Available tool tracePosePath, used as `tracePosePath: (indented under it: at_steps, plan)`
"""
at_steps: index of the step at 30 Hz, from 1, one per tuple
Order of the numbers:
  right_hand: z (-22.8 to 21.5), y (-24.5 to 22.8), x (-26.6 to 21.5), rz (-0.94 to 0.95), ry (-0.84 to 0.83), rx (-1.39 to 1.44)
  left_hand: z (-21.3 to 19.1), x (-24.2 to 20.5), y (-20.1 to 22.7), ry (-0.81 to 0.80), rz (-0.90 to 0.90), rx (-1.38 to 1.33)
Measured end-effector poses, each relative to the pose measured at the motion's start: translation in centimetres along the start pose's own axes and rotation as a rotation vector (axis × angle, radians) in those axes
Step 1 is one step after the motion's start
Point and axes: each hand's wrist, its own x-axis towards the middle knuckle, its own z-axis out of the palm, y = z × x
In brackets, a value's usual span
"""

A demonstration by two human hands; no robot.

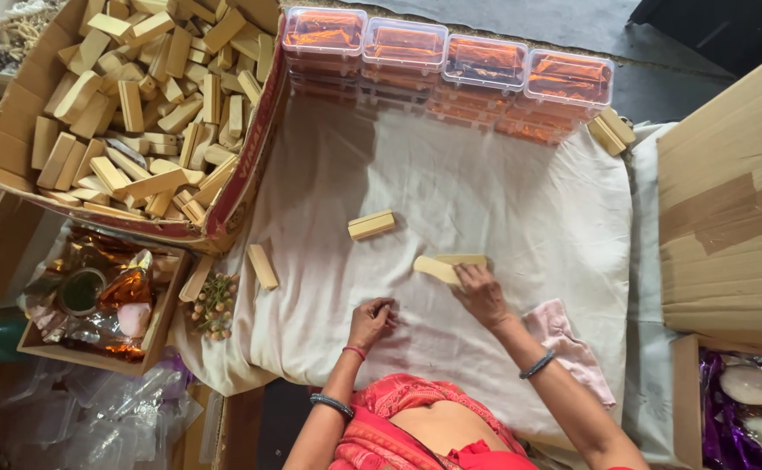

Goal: Wiping and polishing wooden blocks with a cloth and arranging them on a white surface.

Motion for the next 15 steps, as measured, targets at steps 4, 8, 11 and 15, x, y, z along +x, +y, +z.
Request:
tracePosePath:
  at_steps: [4, 8, 11, 15]
  plan:
    - [-2.1, 2.9, 0.5, 0.075, -0.035, 0.086, 0.2, -0.1, 0.2, 0.009, -0.011, -0.002]
    - [-2.4, 5.4, 0.7, 0.095, -0.093, 0.213, 0.2, -0.4, 0.6, 0.018, 0.004, 0.019]
    - [-2.7, 5.7, 1.3, 0.133, -0.191, 0.222, 0.2, -0.5, 0.9, 0.018, 0.001, 0.028]
    - [-4.7, 3.5, 2.8, 0.195, -0.267, 0.123, 0.2, -0.5, 0.7, 0.014, 0.001, 0.012]
